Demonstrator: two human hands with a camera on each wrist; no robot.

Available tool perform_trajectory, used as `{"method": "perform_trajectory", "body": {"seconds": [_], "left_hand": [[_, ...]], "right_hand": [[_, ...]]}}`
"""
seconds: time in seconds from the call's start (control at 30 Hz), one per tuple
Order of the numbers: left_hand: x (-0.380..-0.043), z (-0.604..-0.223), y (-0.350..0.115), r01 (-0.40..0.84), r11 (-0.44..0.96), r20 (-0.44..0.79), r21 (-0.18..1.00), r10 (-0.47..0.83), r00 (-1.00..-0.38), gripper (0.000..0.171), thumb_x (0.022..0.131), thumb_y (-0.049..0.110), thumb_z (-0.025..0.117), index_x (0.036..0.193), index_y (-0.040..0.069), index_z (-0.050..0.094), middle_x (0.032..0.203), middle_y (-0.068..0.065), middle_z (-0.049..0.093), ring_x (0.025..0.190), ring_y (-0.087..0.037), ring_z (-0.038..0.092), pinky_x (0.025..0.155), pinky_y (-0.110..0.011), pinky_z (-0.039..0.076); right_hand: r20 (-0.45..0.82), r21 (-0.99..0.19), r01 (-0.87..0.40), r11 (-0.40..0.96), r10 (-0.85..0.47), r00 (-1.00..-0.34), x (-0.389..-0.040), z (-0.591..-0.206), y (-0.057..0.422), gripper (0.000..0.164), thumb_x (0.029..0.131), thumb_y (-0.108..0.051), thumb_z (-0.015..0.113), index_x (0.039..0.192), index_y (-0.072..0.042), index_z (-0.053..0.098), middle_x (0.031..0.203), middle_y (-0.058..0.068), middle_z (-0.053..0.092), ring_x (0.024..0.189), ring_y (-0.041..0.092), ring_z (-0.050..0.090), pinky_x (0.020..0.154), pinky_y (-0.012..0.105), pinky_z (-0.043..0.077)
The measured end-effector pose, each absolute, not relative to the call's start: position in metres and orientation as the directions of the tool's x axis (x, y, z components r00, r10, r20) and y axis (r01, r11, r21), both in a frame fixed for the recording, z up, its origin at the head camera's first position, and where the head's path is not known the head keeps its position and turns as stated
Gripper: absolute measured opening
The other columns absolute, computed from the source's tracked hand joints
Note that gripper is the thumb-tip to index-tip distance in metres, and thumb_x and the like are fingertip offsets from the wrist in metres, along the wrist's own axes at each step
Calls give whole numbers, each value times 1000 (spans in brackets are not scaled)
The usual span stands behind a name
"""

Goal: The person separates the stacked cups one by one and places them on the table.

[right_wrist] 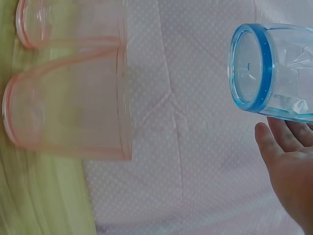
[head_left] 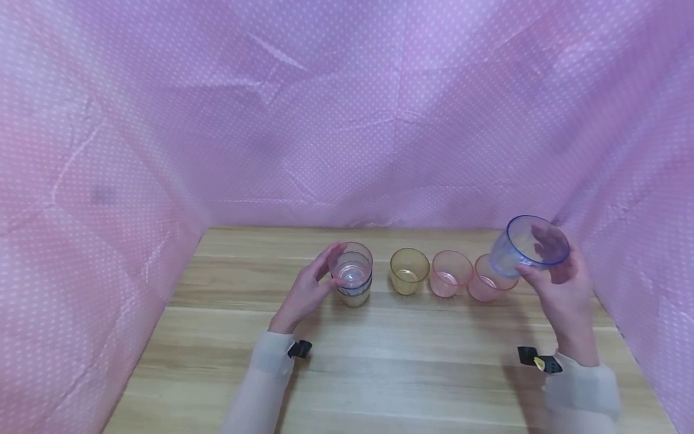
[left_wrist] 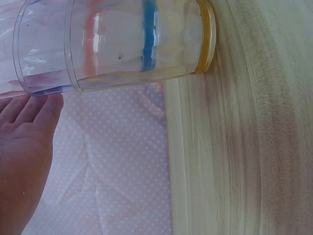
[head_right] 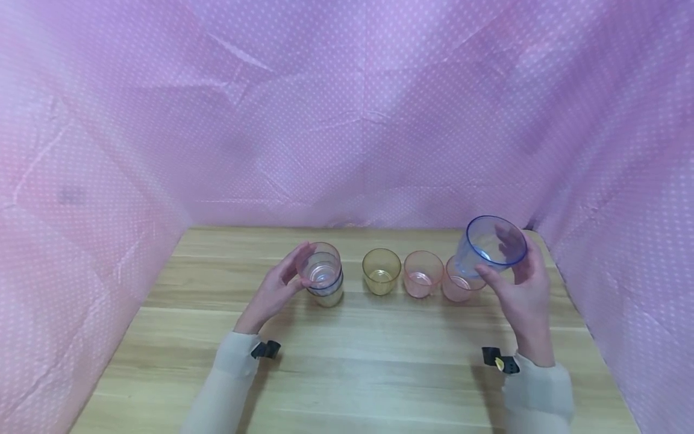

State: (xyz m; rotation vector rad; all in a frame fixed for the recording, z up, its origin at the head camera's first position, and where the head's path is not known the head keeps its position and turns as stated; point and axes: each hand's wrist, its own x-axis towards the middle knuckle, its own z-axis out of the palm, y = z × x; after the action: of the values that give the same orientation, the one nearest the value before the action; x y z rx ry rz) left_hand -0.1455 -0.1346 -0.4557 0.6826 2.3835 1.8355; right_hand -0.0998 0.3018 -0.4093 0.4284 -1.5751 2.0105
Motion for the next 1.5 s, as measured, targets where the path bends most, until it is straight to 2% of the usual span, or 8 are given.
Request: {"method": "perform_trajectory", "body": {"seconds": [0.23,0.5,0.77,0.9,1.27,1.5], "left_hand": [[-145,-456,-134,315,175,232,933,376,-897,78,93,1,73,160,5,34,160,-9,45,149,-28,40,123,-34,32],[-146,-457,-135,325,190,237,927,376,-896,76,94,1,72,160,4,34,160,-7,46,149,-25,39,122,-33,33],[-146,-457,-136,305,199,214,931,376,-901,76,96,3,72,161,9,34,161,-3,45,150,-22,37,123,-32,32],[-146,-456,-136,296,202,206,933,375,-904,77,95,3,72,161,8,34,161,-3,45,150,-23,37,122,-31,32],[-144,-453,-135,289,214,196,933,371,-908,77,95,4,72,161,7,34,161,-4,44,150,-24,37,123,-37,32],[-144,-454,-135,280,204,191,938,367,-910,77,94,2,72,161,7,34,161,-4,44,149,-24,38,123,-32,32]], "right_hand": [[558,-782,-602,-160,247,-792,-98,-411,315,74,74,35,68,142,18,46,142,27,57,134,32,52,107,28,46],[555,-781,-603,-166,259,-790,-97,-414,331,70,76,37,64,141,19,46,142,26,58,130,31,53,101,27,49],[509,-820,-558,-129,282,-813,-92,-413,340,71,77,36,63,143,16,46,144,25,57,130,29,53,103,26,48],[481,-842,-529,-105,300,-824,-89,-413,343,71,78,36,62,144,14,47,143,23,58,128,28,55,103,25,49],[467,-834,-528,-158,306,-830,-92,-422,357,76,74,41,58,144,13,46,142,23,59,127,26,57,102,25,50],[419,-868,-479,-135,322,-849,-92,-426,362,76,73,42,56,142,13,48,138,21,62,125,25,58,101,24,51]]}}
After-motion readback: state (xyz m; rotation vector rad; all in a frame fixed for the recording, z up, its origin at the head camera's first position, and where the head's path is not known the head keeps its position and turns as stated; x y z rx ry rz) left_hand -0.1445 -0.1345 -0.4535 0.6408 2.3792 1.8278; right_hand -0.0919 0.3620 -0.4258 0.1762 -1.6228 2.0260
